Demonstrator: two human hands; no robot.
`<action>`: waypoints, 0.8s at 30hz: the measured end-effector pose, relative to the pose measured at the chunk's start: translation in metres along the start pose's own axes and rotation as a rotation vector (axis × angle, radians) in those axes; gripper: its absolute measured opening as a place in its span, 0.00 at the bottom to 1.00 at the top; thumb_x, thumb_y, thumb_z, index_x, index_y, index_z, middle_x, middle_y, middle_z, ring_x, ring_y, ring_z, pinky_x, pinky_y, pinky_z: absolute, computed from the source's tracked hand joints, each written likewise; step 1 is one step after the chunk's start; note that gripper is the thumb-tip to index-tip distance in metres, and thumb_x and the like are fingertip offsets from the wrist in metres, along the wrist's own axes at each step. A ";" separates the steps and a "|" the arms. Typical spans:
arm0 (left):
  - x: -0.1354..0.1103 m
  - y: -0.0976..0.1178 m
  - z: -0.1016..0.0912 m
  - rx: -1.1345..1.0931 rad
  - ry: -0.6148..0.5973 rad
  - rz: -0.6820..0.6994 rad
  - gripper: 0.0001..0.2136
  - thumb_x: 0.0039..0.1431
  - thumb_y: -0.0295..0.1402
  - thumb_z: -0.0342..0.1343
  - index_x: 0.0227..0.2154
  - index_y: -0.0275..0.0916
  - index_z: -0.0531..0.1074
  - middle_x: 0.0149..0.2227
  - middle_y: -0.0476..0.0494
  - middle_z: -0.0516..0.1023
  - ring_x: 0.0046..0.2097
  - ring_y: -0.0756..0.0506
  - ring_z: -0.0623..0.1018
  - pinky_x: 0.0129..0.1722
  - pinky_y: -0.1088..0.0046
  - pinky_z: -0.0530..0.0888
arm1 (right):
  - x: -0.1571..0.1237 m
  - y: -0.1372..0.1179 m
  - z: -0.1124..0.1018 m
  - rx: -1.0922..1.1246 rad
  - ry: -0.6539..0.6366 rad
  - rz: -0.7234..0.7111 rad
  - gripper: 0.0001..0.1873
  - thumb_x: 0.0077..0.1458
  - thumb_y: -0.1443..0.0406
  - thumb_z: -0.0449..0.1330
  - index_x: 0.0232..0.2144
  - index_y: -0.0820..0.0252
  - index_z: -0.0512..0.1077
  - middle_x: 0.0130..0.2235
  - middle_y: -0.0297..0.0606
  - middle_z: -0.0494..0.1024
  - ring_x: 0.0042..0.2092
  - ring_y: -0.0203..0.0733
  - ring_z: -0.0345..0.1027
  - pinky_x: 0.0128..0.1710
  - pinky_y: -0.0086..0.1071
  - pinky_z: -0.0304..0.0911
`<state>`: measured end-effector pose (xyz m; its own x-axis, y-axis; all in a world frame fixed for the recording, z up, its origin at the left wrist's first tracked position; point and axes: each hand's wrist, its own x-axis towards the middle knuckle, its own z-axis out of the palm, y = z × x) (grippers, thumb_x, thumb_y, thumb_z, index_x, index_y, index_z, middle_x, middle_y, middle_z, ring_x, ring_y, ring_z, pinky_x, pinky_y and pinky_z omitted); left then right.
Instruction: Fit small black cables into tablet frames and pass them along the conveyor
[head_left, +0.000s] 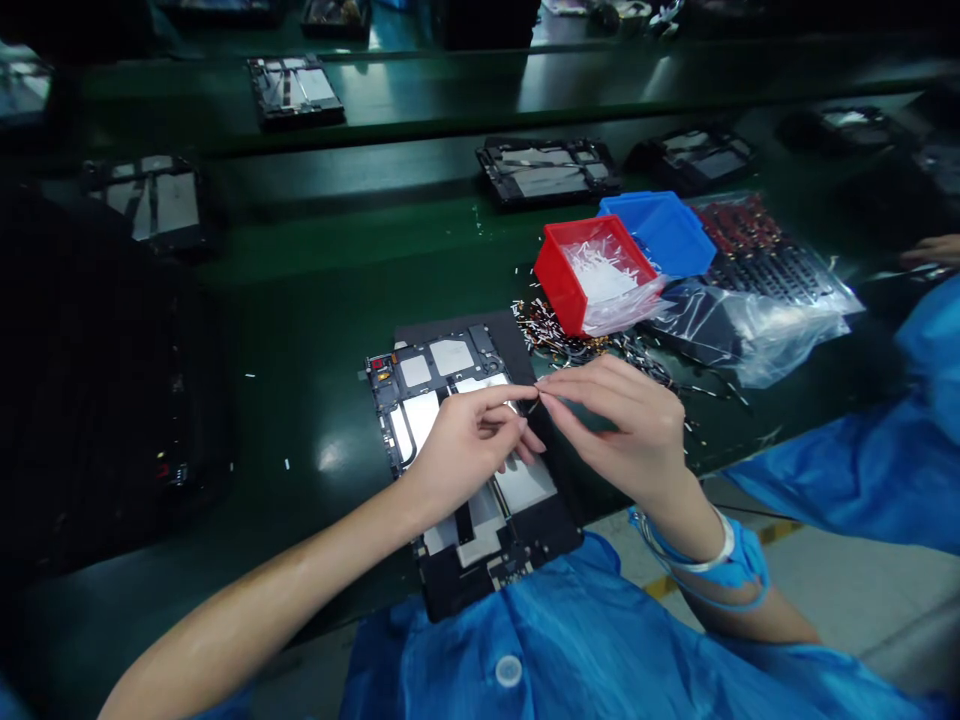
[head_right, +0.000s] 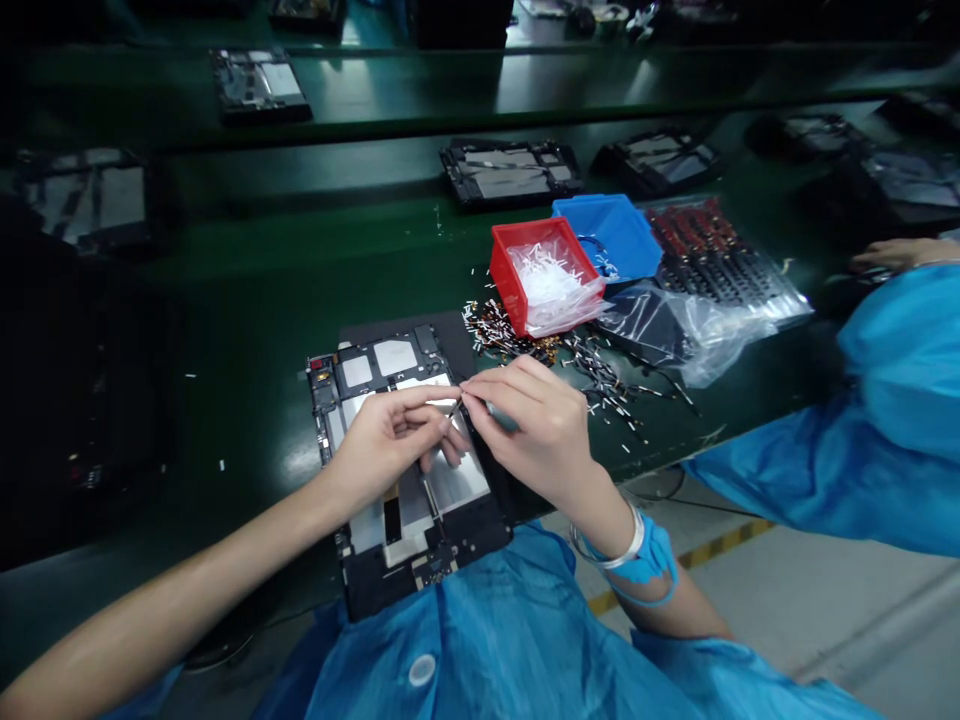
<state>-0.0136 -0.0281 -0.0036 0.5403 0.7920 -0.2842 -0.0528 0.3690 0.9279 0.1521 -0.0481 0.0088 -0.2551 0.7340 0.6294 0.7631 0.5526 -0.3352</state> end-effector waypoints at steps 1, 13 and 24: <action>0.000 -0.001 0.000 0.018 0.001 0.017 0.16 0.52 0.23 0.52 0.44 0.32 0.74 0.24 0.46 0.78 0.24 0.50 0.77 0.20 0.80 0.68 | 0.000 -0.001 0.000 0.019 -0.015 0.009 0.07 0.56 0.72 0.59 0.30 0.56 0.75 0.32 0.36 0.82 0.33 0.38 0.75 0.33 0.34 0.70; 0.006 0.008 -0.013 -0.066 0.038 -0.007 0.16 0.53 0.28 0.55 0.46 0.31 0.68 0.25 0.42 0.80 0.24 0.48 0.78 0.17 0.80 0.66 | 0.024 0.079 -0.024 -0.543 0.234 0.069 0.09 0.50 0.74 0.57 0.25 0.59 0.75 0.24 0.38 0.75 0.28 0.41 0.65 0.27 0.35 0.58; 0.001 0.014 -0.013 -0.135 -0.023 0.071 0.25 0.55 0.26 0.55 0.56 0.32 0.58 0.24 0.46 0.79 0.22 0.50 0.77 0.17 0.81 0.65 | 0.017 0.008 0.003 -0.252 -0.084 -0.307 0.11 0.53 0.76 0.56 0.32 0.58 0.76 0.32 0.37 0.80 0.33 0.40 0.66 0.30 0.33 0.64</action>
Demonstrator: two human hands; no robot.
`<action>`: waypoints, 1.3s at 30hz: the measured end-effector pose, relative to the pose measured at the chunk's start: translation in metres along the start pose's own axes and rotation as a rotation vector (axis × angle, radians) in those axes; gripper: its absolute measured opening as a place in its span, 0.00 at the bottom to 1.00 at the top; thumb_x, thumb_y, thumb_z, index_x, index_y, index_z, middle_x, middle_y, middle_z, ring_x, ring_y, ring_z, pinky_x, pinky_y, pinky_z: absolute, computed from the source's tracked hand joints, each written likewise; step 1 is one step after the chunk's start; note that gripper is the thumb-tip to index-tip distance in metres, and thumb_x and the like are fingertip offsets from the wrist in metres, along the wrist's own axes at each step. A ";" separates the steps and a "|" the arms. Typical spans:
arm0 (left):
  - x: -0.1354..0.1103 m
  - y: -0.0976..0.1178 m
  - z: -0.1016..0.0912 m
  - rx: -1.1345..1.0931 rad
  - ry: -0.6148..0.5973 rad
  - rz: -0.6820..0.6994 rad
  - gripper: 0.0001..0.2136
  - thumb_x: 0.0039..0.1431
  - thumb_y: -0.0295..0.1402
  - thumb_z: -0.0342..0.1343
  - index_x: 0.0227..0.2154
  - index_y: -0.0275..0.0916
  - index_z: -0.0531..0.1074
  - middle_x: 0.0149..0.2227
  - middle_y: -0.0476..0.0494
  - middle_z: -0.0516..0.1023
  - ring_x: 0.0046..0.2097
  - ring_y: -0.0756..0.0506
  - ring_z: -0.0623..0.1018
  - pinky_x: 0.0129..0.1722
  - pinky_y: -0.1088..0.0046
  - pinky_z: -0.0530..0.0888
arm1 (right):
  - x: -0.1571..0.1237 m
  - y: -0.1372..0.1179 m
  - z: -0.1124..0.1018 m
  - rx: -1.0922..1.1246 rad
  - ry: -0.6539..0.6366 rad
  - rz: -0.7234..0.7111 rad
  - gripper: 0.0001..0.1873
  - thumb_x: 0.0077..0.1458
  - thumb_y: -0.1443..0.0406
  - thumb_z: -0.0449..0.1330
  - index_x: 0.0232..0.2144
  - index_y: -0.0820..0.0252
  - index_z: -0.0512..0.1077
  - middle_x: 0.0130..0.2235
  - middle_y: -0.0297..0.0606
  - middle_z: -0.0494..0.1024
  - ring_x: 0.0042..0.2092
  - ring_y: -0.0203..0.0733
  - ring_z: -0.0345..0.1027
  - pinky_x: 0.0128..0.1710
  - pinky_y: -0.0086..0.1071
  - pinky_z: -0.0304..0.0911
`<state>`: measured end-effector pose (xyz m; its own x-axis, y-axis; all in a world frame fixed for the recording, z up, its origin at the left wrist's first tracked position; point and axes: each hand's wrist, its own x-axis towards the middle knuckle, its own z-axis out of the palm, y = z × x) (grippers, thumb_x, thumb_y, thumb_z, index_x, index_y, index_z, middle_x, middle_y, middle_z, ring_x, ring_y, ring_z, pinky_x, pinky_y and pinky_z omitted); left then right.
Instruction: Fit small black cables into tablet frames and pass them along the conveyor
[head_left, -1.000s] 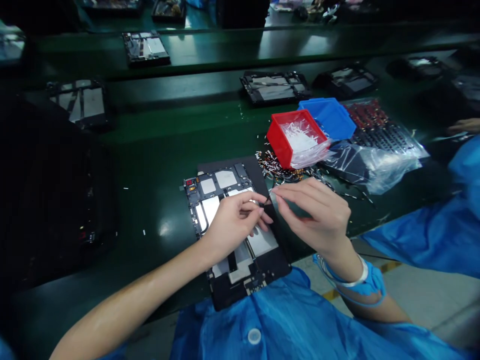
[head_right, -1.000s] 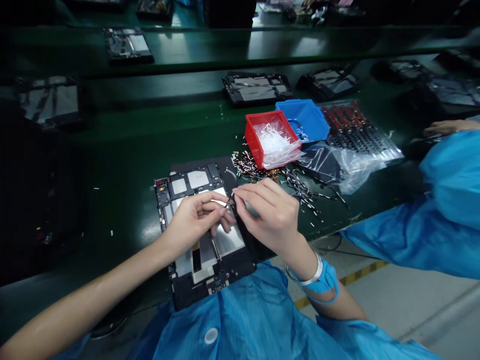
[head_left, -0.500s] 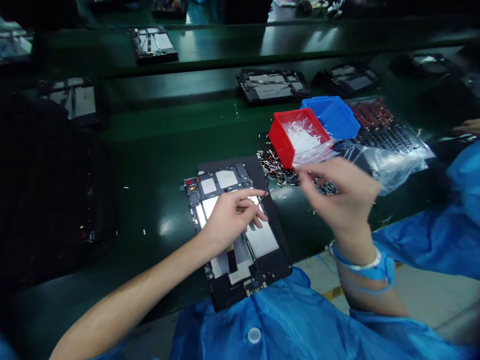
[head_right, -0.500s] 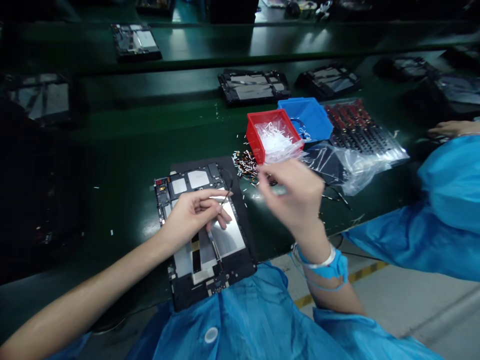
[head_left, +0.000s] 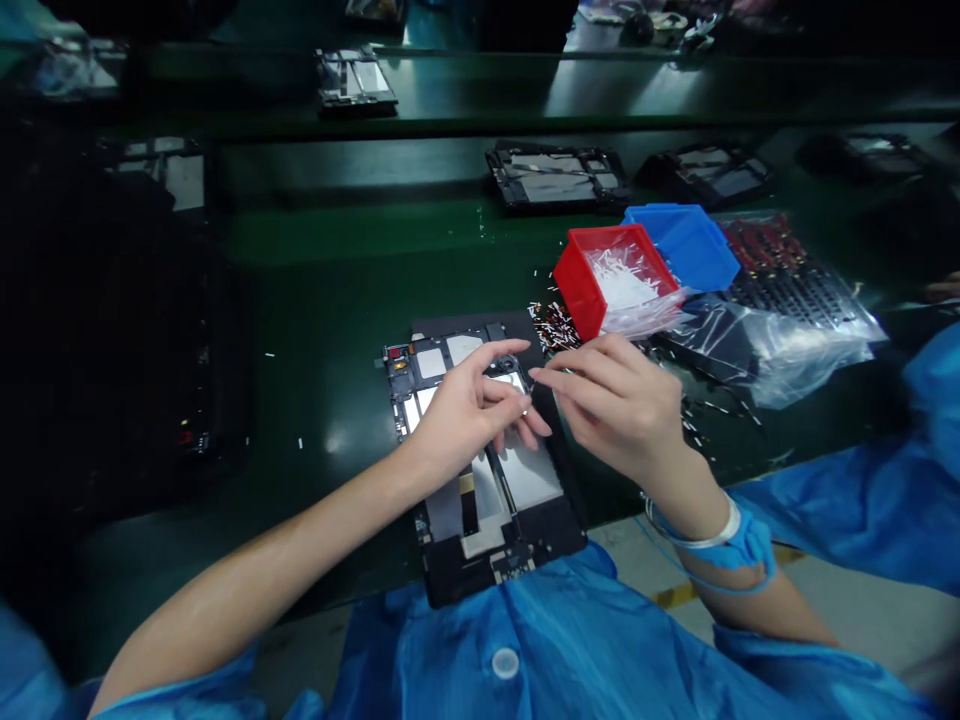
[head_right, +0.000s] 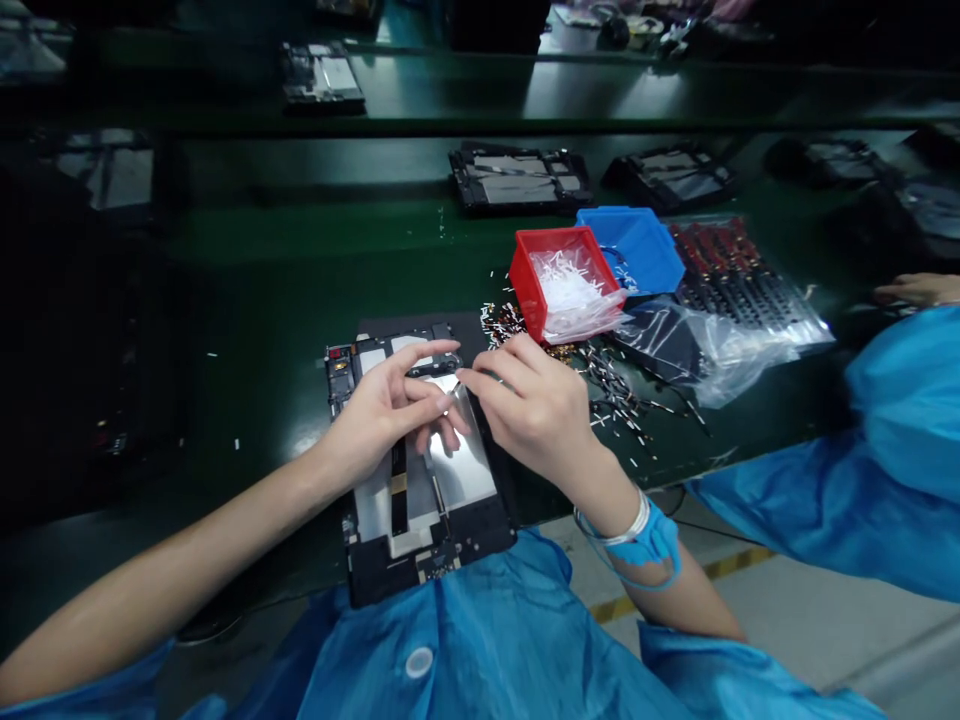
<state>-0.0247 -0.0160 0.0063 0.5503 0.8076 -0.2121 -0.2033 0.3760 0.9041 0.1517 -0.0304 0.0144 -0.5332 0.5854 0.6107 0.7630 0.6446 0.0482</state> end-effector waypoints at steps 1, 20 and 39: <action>-0.001 0.001 0.000 0.001 0.003 0.003 0.25 0.55 0.26 0.55 0.56 0.32 0.58 0.24 0.46 0.79 0.22 0.50 0.77 0.17 0.81 0.65 | 0.000 0.001 0.001 -0.021 0.008 0.017 0.12 0.52 0.77 0.55 0.29 0.58 0.75 0.29 0.36 0.79 0.32 0.40 0.66 0.29 0.32 0.63; -0.051 0.017 -0.014 0.357 0.126 0.133 0.22 0.60 0.35 0.55 0.57 0.36 0.62 0.33 0.43 0.81 0.32 0.47 0.80 0.23 0.78 0.71 | 0.008 -0.025 -0.005 0.341 0.031 0.295 0.06 0.52 0.71 0.60 0.25 0.58 0.72 0.28 0.36 0.77 0.32 0.38 0.66 0.30 0.32 0.61; -0.136 -0.059 -0.069 1.738 0.307 0.608 0.21 0.58 0.20 0.47 0.54 0.34 0.67 0.53 0.32 0.74 0.51 0.37 0.75 0.42 0.61 0.76 | 0.050 -0.058 0.056 0.811 -0.687 0.713 0.04 0.43 0.67 0.59 0.21 0.61 0.73 0.19 0.29 0.67 0.22 0.31 0.55 0.24 0.29 0.49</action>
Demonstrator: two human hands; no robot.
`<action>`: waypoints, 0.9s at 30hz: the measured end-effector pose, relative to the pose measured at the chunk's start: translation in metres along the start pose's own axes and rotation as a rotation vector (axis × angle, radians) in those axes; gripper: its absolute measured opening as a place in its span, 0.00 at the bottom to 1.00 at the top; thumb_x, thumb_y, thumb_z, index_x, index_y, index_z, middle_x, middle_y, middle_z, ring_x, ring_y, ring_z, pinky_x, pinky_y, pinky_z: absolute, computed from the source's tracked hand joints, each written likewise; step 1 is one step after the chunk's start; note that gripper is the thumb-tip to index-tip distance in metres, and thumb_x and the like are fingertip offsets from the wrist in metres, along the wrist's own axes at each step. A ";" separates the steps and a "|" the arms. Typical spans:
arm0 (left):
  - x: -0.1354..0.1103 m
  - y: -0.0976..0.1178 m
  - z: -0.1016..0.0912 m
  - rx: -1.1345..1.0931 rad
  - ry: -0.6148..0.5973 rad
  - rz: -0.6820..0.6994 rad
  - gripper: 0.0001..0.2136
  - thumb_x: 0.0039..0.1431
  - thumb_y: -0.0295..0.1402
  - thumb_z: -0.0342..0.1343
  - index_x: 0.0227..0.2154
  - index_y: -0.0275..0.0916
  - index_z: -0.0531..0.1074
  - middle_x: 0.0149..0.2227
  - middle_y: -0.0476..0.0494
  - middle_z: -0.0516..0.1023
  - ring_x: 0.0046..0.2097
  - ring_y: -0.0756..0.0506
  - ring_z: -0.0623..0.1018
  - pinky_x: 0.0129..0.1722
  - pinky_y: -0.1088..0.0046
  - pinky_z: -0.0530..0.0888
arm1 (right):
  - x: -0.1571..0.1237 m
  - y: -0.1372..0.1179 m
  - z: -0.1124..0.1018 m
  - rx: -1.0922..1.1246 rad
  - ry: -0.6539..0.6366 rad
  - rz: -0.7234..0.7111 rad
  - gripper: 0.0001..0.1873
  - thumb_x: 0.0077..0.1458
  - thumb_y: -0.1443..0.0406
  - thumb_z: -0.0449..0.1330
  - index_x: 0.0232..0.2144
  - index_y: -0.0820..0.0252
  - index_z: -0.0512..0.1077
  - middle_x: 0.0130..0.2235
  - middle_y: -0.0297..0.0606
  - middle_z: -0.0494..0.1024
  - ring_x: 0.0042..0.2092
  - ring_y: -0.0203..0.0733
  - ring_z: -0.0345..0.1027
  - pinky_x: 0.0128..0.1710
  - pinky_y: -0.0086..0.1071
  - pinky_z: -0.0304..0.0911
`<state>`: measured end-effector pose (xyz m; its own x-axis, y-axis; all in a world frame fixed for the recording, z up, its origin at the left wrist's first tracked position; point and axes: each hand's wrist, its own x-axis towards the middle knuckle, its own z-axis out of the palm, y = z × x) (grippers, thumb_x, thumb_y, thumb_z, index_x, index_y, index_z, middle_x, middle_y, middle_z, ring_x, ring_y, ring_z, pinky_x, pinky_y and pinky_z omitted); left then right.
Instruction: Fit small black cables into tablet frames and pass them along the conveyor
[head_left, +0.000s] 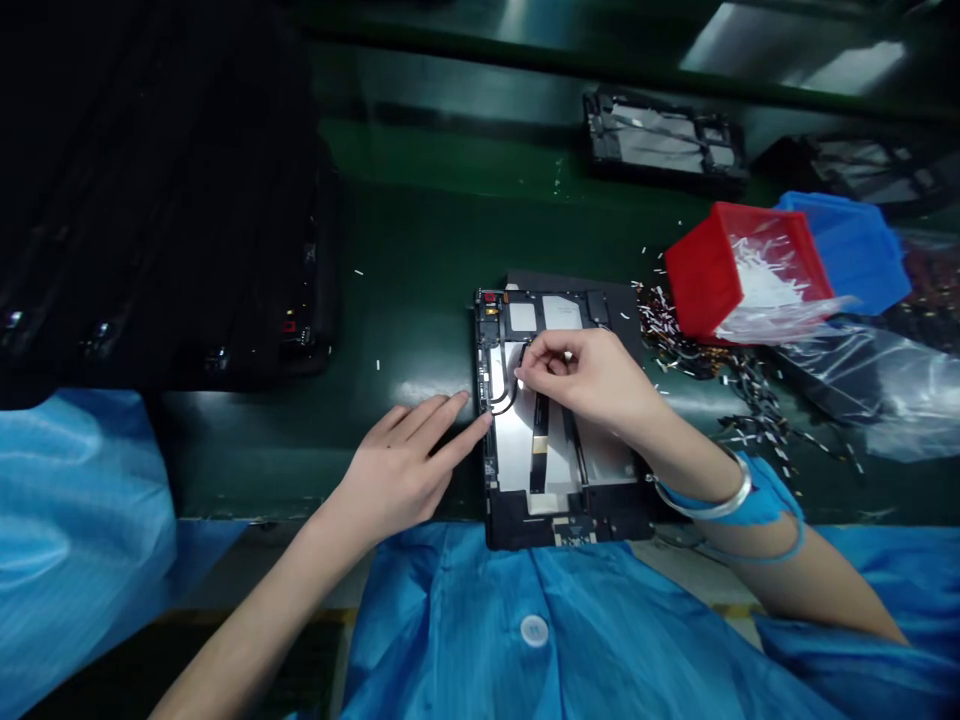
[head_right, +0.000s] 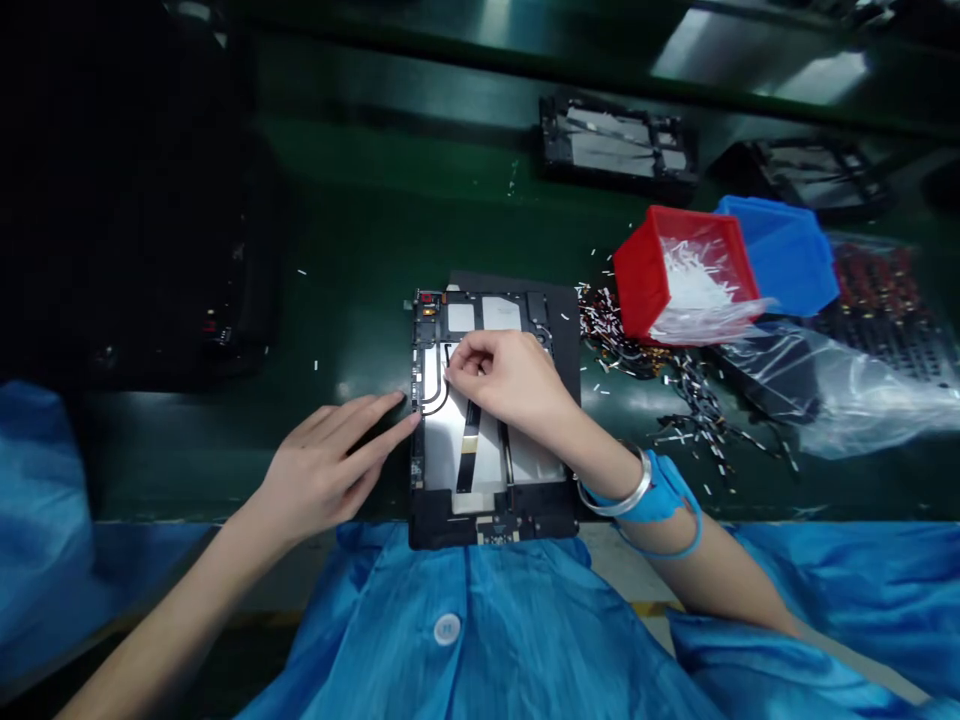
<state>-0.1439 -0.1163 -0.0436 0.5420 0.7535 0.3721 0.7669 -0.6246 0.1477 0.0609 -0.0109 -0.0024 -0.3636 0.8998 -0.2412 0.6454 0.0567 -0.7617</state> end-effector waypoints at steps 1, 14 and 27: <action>0.000 0.000 0.000 0.015 -0.010 -0.001 0.21 0.58 0.20 0.46 0.54 0.35 0.67 0.53 0.32 0.74 0.51 0.37 0.75 0.42 0.60 0.76 | 0.000 0.000 0.000 -0.005 -0.005 0.004 0.04 0.43 0.66 0.59 0.21 0.60 0.73 0.18 0.29 0.66 0.22 0.31 0.55 0.24 0.29 0.49; 0.001 -0.001 0.002 0.070 -0.029 0.009 0.25 0.55 0.15 0.45 0.54 0.36 0.70 0.54 0.32 0.73 0.52 0.37 0.76 0.41 0.62 0.76 | 0.004 -0.004 0.001 0.058 -0.043 -0.019 0.04 0.43 0.67 0.59 0.21 0.61 0.73 0.19 0.29 0.66 0.23 0.31 0.56 0.24 0.29 0.51; 0.004 0.003 0.000 0.027 -0.022 0.003 0.21 0.56 0.15 0.44 0.51 0.30 0.71 0.53 0.30 0.74 0.52 0.36 0.76 0.42 0.61 0.75 | 0.018 -0.003 -0.010 0.111 -0.181 -0.020 0.03 0.42 0.69 0.61 0.21 0.61 0.70 0.18 0.29 0.68 0.22 0.30 0.60 0.22 0.27 0.56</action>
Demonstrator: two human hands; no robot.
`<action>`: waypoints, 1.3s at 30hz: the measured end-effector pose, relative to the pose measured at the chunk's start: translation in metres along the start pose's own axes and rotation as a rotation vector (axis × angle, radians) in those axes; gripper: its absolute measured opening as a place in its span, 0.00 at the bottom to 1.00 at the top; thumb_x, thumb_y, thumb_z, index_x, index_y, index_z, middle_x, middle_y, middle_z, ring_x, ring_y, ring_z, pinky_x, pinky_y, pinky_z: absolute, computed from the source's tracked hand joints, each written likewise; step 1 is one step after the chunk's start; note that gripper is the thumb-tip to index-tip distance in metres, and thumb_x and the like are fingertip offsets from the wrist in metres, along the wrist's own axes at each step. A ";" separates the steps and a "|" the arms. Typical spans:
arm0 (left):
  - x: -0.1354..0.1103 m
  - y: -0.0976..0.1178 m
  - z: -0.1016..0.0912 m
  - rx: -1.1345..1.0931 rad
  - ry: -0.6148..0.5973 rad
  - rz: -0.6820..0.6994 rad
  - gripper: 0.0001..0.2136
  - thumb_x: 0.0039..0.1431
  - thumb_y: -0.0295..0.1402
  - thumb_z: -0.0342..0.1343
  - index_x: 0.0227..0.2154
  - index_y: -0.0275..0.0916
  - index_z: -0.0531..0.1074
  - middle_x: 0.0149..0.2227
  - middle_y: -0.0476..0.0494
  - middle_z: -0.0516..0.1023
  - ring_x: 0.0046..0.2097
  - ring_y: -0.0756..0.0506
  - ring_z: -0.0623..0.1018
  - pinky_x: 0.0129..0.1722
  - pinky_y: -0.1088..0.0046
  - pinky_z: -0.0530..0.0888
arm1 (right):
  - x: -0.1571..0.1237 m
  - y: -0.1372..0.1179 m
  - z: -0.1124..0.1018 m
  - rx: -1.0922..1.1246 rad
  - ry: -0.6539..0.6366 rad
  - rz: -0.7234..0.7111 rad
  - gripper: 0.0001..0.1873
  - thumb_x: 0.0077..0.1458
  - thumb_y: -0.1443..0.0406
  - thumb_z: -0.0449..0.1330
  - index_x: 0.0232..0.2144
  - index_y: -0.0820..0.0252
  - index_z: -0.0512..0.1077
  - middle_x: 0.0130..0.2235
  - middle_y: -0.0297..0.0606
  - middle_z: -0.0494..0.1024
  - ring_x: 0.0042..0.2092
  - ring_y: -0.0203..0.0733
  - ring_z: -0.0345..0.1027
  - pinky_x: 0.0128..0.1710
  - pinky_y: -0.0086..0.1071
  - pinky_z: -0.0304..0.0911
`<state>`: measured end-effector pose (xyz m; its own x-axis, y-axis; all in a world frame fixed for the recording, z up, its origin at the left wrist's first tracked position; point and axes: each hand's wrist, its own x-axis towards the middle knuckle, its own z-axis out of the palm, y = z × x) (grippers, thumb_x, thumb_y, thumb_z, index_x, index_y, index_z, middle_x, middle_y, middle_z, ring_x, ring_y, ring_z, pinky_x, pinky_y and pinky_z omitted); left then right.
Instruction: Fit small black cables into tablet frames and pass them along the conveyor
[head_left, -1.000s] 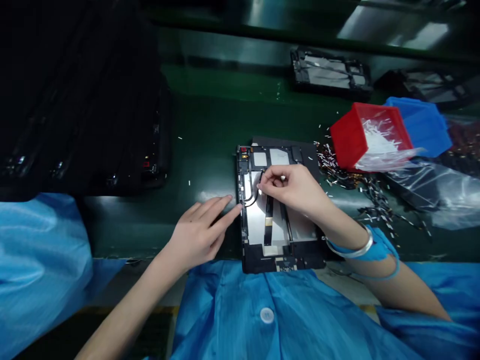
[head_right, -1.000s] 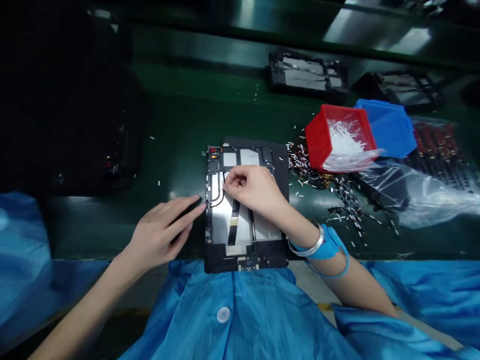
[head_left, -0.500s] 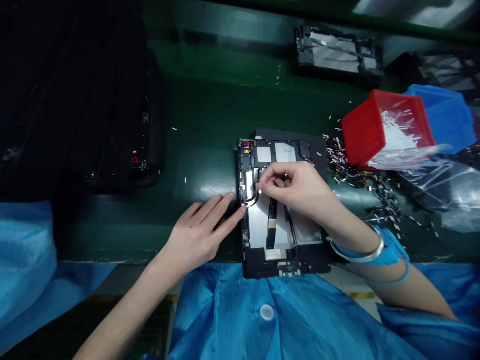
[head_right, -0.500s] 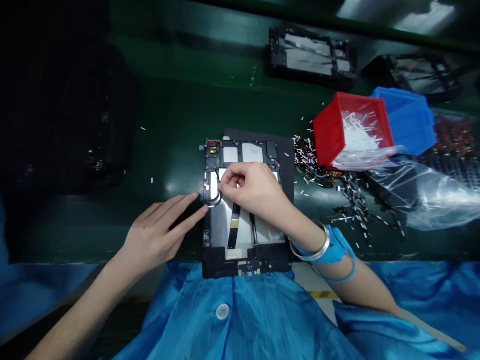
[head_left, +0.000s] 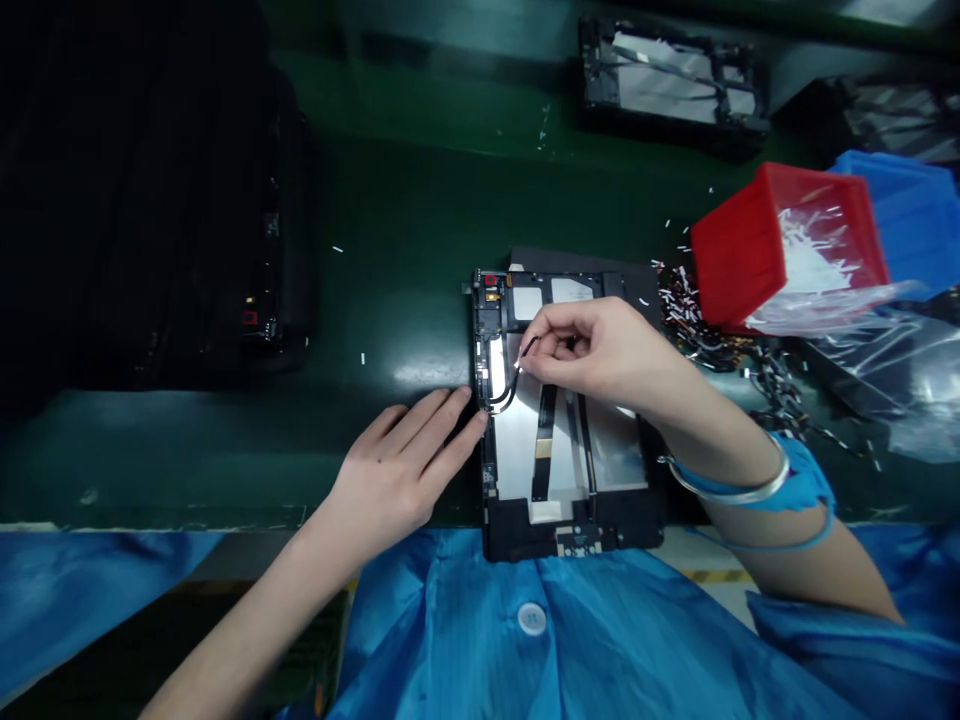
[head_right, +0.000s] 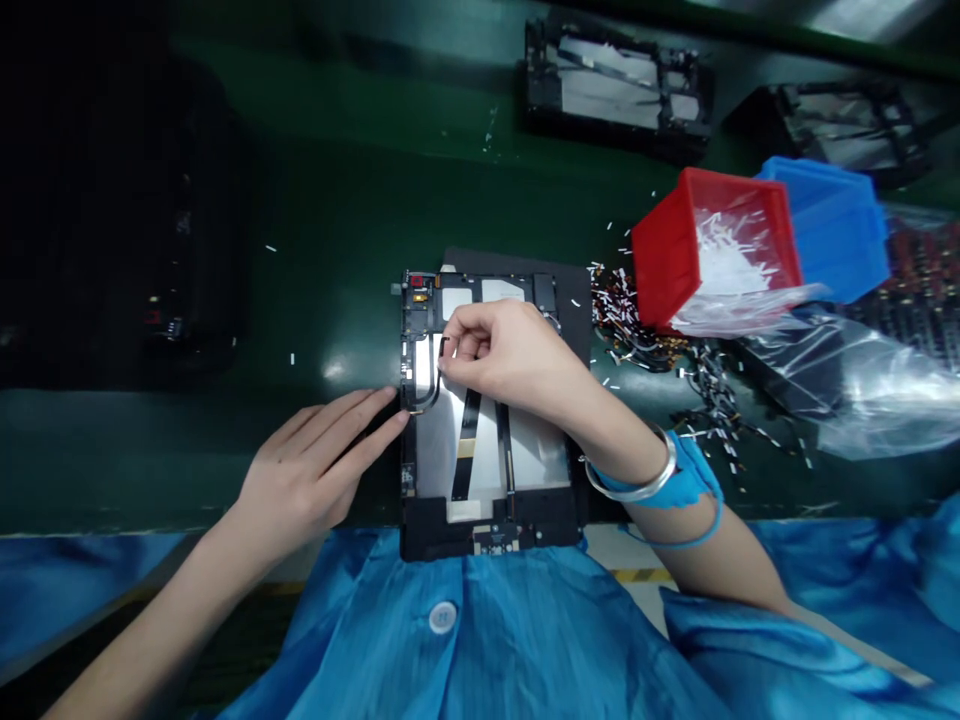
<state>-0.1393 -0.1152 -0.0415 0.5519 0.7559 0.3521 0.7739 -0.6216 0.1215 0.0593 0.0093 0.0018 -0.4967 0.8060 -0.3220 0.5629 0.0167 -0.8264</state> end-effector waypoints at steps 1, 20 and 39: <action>0.003 0.001 0.000 -0.014 0.009 0.000 0.19 0.57 0.16 0.45 0.49 0.29 0.72 0.52 0.30 0.75 0.51 0.36 0.76 0.42 0.61 0.75 | 0.001 0.000 -0.001 -0.011 0.000 -0.001 0.03 0.43 0.69 0.61 0.21 0.61 0.70 0.18 0.29 0.68 0.21 0.30 0.59 0.22 0.27 0.56; 0.024 -0.006 0.001 -0.092 -0.129 0.115 0.23 0.67 0.39 0.44 0.57 0.27 0.67 0.61 0.35 0.66 0.61 0.32 0.66 0.55 0.56 0.65 | 0.006 -0.001 0.005 -0.280 0.116 0.016 0.05 0.44 0.70 0.60 0.19 0.59 0.72 0.17 0.29 0.68 0.22 0.31 0.59 0.23 0.30 0.50; 0.034 -0.010 -0.004 -0.224 -0.136 0.117 0.20 0.65 0.36 0.47 0.52 0.26 0.70 0.56 0.31 0.72 0.58 0.34 0.69 0.54 0.54 0.67 | 0.008 0.001 0.008 -0.265 0.181 0.035 0.04 0.46 0.70 0.60 0.22 0.59 0.72 0.19 0.30 0.68 0.24 0.33 0.59 0.28 0.31 0.53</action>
<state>-0.1296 -0.0839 -0.0270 0.6814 0.6878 0.2502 0.6232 -0.7245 0.2945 0.0505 0.0113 -0.0050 -0.3621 0.9005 -0.2408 0.7415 0.1217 -0.6598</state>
